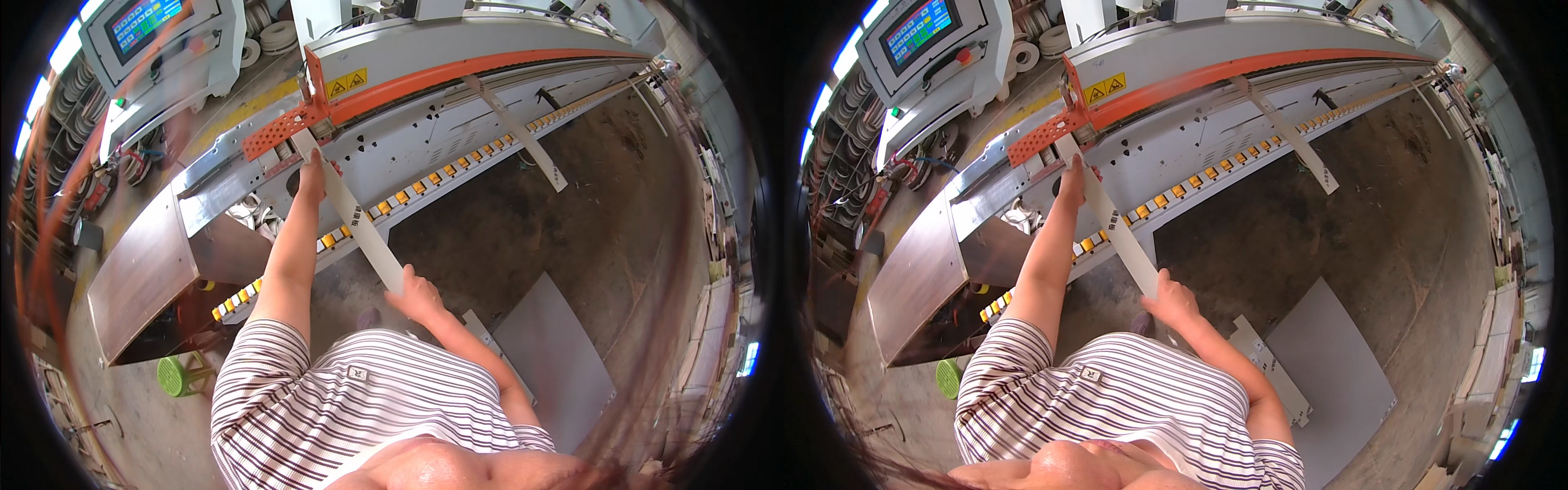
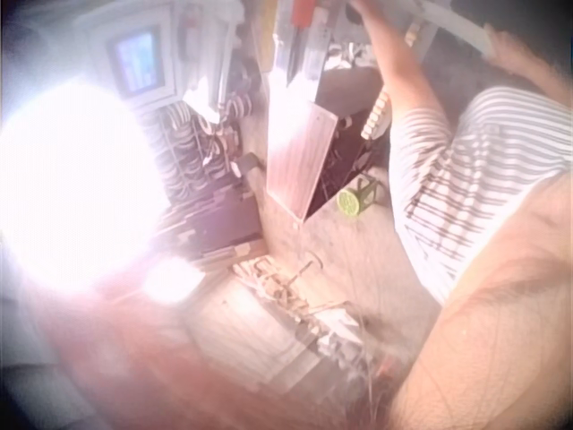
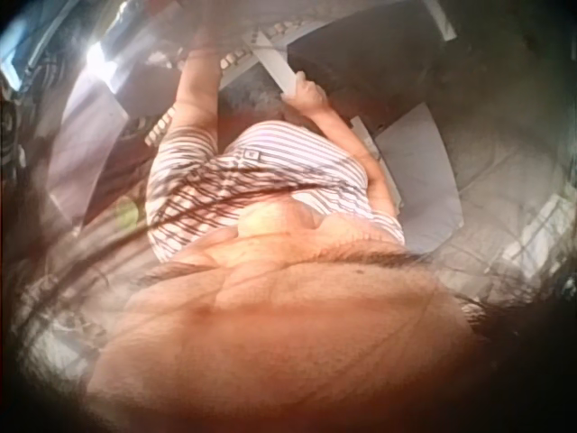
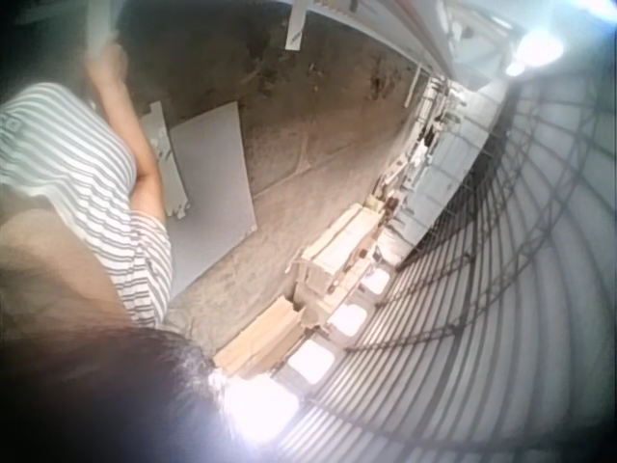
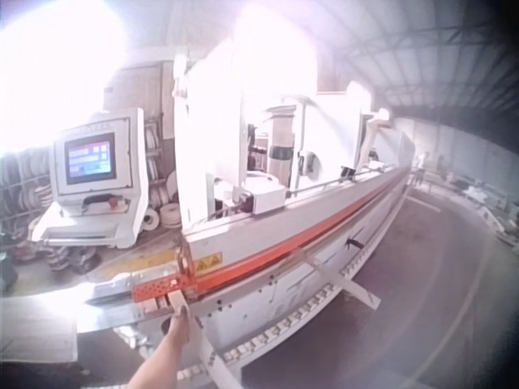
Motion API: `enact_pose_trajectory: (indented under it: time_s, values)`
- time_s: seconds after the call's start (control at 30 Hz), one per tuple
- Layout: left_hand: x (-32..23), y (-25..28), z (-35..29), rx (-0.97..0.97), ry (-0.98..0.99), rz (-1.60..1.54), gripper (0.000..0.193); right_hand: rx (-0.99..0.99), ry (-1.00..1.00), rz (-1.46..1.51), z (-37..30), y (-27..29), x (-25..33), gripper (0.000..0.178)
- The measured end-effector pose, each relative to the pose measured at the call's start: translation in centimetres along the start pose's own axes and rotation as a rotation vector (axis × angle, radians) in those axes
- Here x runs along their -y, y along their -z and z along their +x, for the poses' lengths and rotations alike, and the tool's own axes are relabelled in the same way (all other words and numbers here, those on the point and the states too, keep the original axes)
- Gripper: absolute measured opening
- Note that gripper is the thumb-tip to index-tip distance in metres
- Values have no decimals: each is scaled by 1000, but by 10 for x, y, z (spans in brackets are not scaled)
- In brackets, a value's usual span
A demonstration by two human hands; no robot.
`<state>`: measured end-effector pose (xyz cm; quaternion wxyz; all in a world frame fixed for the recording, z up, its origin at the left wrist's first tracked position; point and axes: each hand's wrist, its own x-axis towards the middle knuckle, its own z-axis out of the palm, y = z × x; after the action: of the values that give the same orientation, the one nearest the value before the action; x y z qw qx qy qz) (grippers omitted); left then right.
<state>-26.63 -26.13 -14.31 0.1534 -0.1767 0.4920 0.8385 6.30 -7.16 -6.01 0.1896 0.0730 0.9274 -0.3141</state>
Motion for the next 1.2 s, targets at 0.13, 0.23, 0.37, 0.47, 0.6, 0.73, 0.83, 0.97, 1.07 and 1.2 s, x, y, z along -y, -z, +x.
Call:
enact_pose_trajectory:
  time_s: [0.13,0.23,0.37,0.47,0.6,0.73,0.83,0.97,1.07,1.2]
  values:
    - [-4,-5,-5,-41,-33,18,39,14,13,17,1,0,2,53]
    - [-8,-14,-11,-79,-40,39,38,44,8,4,2,1,2,54]
    - [-10,-21,-15,-74,-49,43,41,43,17,17,7,5,-3,55]
    - [-7,-25,-9,-45,-44,47,43,23,26,23,10,8,-9,56]
    - [2,-28,10,-57,-30,43,45,41,-10,3,14,22,-11,56]
    - [4,-51,15,-110,-7,40,44,15,-16,-2,24,33,-26,56]
    - [10,-80,25,-133,-9,41,40,-8,-42,-28,31,53,-36,55]
    - [44,-149,49,-15,-39,111,41,-73,-129,9,31,88,-76,52]
    - [79,-138,100,116,-221,211,39,-119,-143,86,32,99,-93,47]
    - [24,-2,168,530,-92,283,44,-589,170,32,41,65,-86,40]
